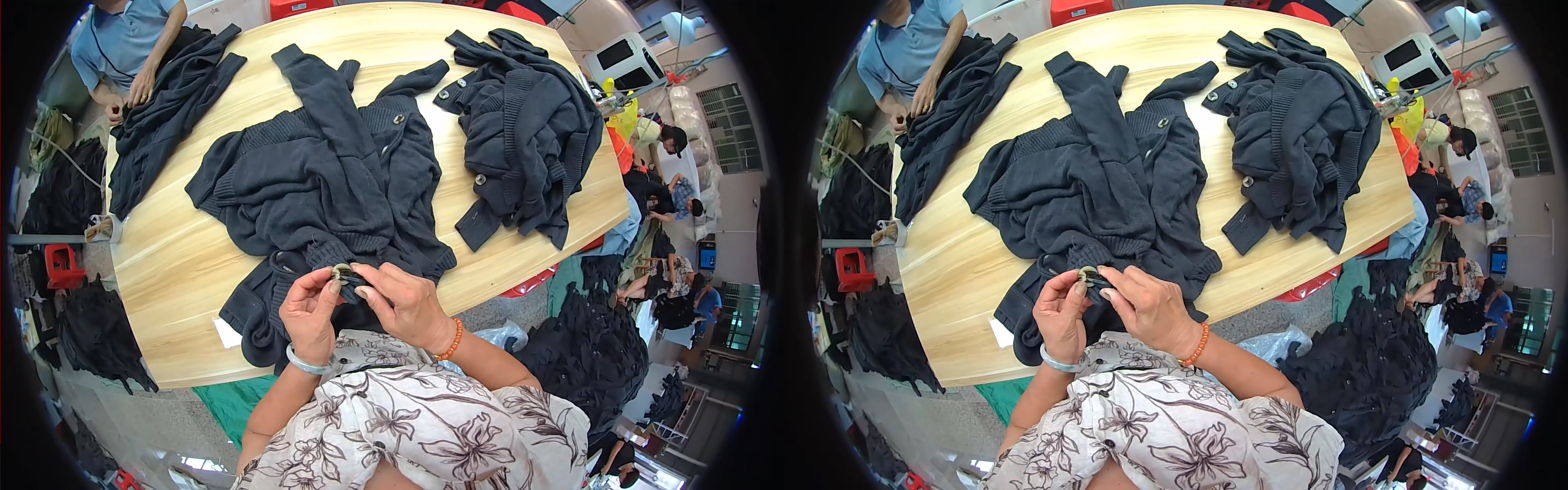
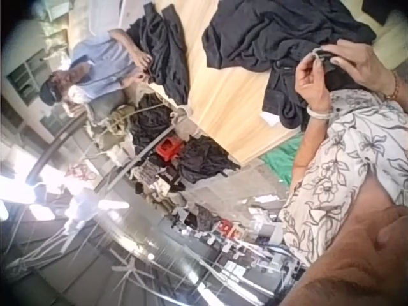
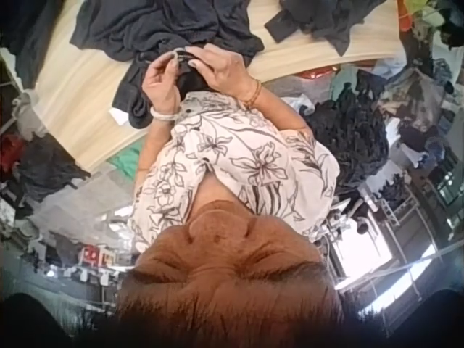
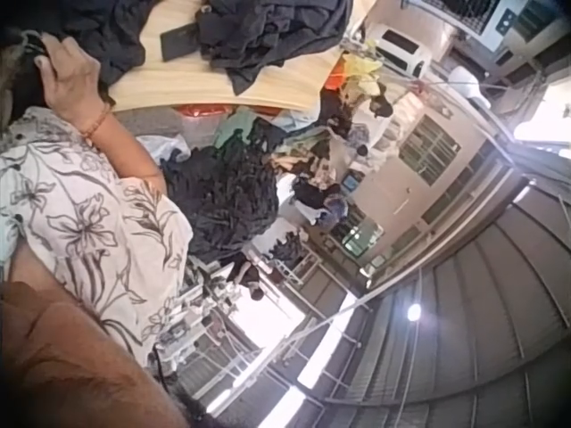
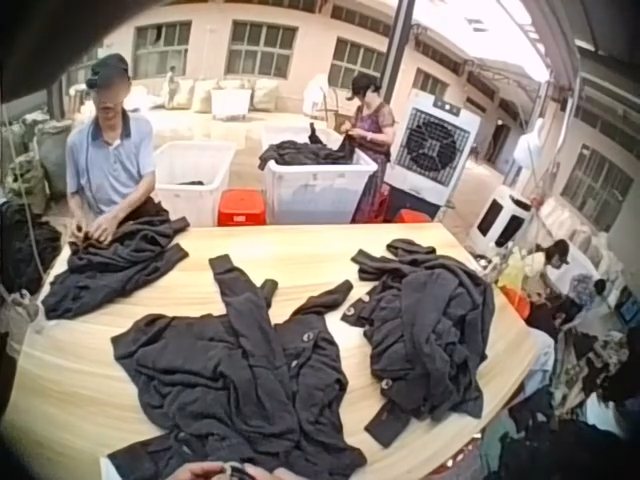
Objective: Trimming loose threads and inspecting metal grommets on black sweaters.
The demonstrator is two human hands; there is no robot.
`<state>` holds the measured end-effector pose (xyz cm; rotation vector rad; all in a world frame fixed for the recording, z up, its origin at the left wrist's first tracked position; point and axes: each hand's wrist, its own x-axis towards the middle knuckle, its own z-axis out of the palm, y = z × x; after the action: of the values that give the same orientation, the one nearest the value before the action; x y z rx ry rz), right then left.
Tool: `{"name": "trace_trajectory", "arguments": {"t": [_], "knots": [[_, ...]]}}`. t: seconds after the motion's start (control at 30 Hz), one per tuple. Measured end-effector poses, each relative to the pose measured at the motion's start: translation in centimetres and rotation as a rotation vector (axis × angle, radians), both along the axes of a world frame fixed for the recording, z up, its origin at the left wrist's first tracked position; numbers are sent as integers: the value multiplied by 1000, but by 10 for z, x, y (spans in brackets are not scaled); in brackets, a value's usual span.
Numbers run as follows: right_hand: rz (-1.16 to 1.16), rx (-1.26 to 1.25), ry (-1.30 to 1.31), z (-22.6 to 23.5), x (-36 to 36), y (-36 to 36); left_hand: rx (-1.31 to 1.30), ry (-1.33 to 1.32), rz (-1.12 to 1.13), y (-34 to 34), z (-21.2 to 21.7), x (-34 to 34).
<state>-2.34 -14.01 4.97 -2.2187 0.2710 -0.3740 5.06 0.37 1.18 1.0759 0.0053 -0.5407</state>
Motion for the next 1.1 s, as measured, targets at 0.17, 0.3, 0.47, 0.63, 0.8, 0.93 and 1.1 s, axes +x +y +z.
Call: {"name": "trace_trajectory", "arguments": {"t": [0.17, 0.3, 0.47, 0.63, 0.8, 0.93, 1.1], "knots": [[2, 21, -22, -5, 1, -1, 2, 10, 2, 0, 0, 0], [-69, 265, -47, -18, -3, 1, 6, 26, 3, -2, 4, 2], [-26, 268, -9, -11, -3, -1, -16, 101, -3, 1, 0, 3], [-30, 286, -9, -11, -2, -2, -34, 169, -4, 1, -1, 4], [15, 168, -33, -15, 1, -4, -49, 196, -14, 1, -1, 4], [-82, 267, -68, -18, 4, -3, -59, 213, -31, 3, -1, 4], [-194, 669, -4, -15, 3, -3, -84, 237, -41, 5, 0, 3]]}}
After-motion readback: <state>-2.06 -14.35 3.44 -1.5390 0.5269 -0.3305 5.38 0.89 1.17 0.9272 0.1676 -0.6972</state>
